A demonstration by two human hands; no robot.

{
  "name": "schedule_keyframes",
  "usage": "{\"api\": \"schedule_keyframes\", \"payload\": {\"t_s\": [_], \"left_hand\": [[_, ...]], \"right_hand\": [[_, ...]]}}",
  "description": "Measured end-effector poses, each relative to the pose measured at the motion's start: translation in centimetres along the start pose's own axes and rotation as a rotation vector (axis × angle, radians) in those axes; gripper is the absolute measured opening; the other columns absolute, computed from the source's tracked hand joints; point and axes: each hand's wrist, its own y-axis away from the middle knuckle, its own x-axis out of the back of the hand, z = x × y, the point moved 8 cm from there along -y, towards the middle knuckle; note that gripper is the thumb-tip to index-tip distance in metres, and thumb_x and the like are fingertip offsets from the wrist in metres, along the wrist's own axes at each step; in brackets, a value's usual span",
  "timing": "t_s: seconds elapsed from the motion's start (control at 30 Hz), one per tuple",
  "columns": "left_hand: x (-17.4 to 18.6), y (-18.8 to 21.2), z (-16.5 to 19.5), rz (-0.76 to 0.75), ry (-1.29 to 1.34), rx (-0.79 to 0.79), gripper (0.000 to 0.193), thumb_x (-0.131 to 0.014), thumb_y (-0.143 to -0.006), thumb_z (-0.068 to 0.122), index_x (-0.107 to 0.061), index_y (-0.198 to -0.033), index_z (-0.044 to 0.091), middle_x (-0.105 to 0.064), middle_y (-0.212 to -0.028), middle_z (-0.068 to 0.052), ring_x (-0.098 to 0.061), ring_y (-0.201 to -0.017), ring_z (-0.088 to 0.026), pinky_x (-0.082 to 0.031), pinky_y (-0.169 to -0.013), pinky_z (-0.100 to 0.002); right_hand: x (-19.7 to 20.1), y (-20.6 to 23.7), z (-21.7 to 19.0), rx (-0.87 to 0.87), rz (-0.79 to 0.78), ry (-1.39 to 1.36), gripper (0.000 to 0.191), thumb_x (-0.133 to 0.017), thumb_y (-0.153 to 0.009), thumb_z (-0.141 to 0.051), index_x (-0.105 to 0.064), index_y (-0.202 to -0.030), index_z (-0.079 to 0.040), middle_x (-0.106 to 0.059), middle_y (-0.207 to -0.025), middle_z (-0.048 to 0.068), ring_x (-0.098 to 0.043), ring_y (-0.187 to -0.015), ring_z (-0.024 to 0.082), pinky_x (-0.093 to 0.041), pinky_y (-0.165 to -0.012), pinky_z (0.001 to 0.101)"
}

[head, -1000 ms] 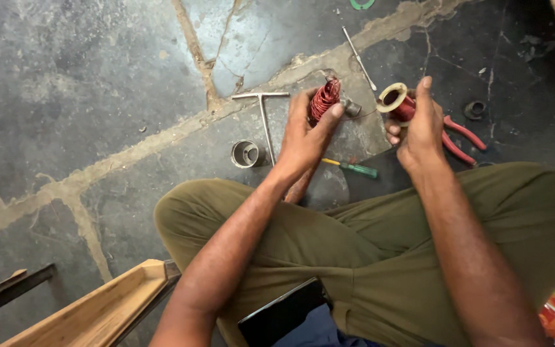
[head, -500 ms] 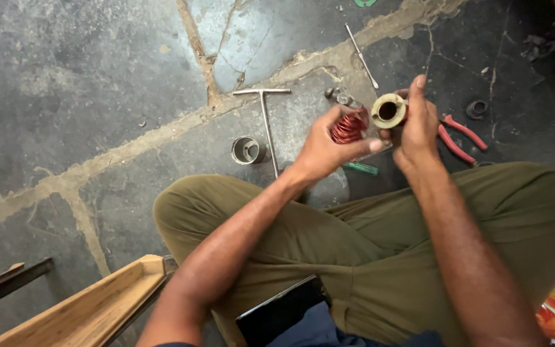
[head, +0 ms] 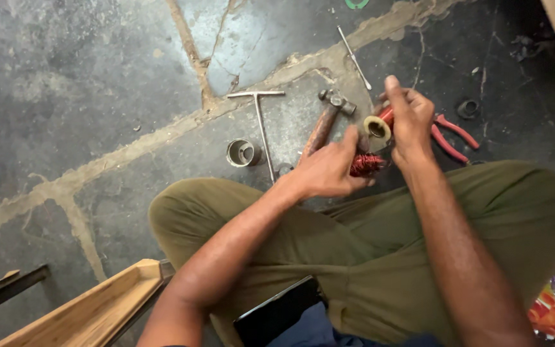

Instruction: The person sits on the floor and winds copper wire around a cylindrical core. They repeatedly wrap the wire, adjust the coil, and occasionally use a hammer to tap the assembly. The person continues winding the wire until the coil is formed.

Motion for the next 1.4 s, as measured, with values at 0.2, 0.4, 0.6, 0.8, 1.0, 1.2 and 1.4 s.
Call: {"api": "schedule_keyframes", "payload": {"t_s": [0.2, 0.4, 0.6, 0.8, 1.0, 1.2, 1.4], "left_hand": [[-0.2, 0.5, -1.1, 0.089, -0.208, -0.095, 0.068, -0.079, -0.084, 0.030, -0.035, -0.119, -0.010, -0.067, -0.082, -0.032, -0.068, -0.085, -0.048, -0.053, -0.085, -0.054], [2.6, 0.1, -3.0, 0.394, -0.297, -0.018, 0.050, -0.077, -0.084, 0.020, -0.041, -0.111, -0.002, -0.066, -0.089, -0.029, -0.067, -0.080, -0.047, -0.052, -0.066, -0.054], [6.0, 0.2, -3.4, 0.570, -0.322, 0.106, 0.047, -0.071, -0.094, 0.012, -0.042, -0.130, 0.001, -0.066, -0.102, -0.025, -0.067, -0.088, -0.045, -0.052, -0.073, -0.053], [8.3, 1.5, -1.0, 0.546, -0.111, -0.139, 0.054, -0.073, -0.088, 0.014, -0.042, -0.130, 0.002, -0.066, -0.111, -0.028, -0.065, -0.105, -0.048, -0.052, -0.085, -0.049], [5.5, 1.4, 1.7, 0.233, -0.064, -0.244, 0.059, -0.072, -0.079, 0.016, -0.040, -0.125, -0.003, -0.065, -0.105, -0.028, -0.062, -0.107, -0.049, -0.049, -0.095, -0.052], [2.8, 1.0, 1.1, 0.088, -0.174, -0.266, 0.059, -0.069, -0.084, 0.018, -0.036, -0.123, -0.010, -0.064, -0.093, -0.031, -0.061, -0.099, -0.051, -0.043, -0.098, -0.056], [4.6, 0.3, -1.6, 0.246, -0.145, -0.002, 0.039, -0.065, -0.093, 0.015, -0.041, -0.119, -0.001, -0.066, -0.099, -0.029, -0.065, -0.099, -0.048, -0.049, -0.084, -0.053]], "right_hand": [[-3.2, 2.2, -2.6, 0.280, -0.198, 0.326, 0.030, -0.077, -0.099, -0.028, -0.072, -0.105, 0.001, -0.069, -0.089, 0.000, -0.059, -0.078, 0.005, -0.049, -0.067, 0.0220], [-5.0, 4.6, -6.4, 0.623, -0.241, 0.536, 0.025, -0.074, -0.107, -0.023, -0.073, -0.112, 0.001, -0.070, -0.094, 0.004, -0.061, -0.085, 0.008, -0.050, -0.075, 0.0265], [-6.0, 6.2, -7.3, 0.697, -0.237, 0.695, 0.021, -0.075, -0.102, -0.018, -0.074, -0.106, 0.002, -0.069, -0.087, 0.011, -0.061, -0.075, 0.015, -0.048, -0.067, 0.0309], [-5.0, 4.2, -4.6, 0.556, -0.128, 0.899, 0.028, -0.072, -0.099, -0.026, -0.072, -0.100, 0.002, -0.068, -0.079, 0.016, -0.066, -0.070, 0.025, -0.050, -0.063, 0.0390], [-2.0, 2.1, -3.0, 0.471, -0.141, 0.871, 0.046, -0.061, -0.110, -0.038, -0.068, -0.096, 0.005, -0.067, -0.079, 0.021, -0.065, -0.072, 0.033, -0.048, -0.068, 0.0459], [-0.7, 2.1, -4.5, 0.463, 0.062, 0.726, 0.053, -0.057, -0.115, -0.044, -0.066, -0.095, 0.004, -0.066, -0.078, 0.014, -0.062, -0.073, 0.023, -0.048, -0.065, 0.0395], [-1.0, 3.0, -1.5, 0.071, -0.097, 0.280, 0.047, -0.049, -0.109, -0.042, -0.062, -0.083, -0.006, -0.055, -0.065, 0.001, -0.044, -0.049, 0.008, -0.030, -0.043, 0.0279]]}}
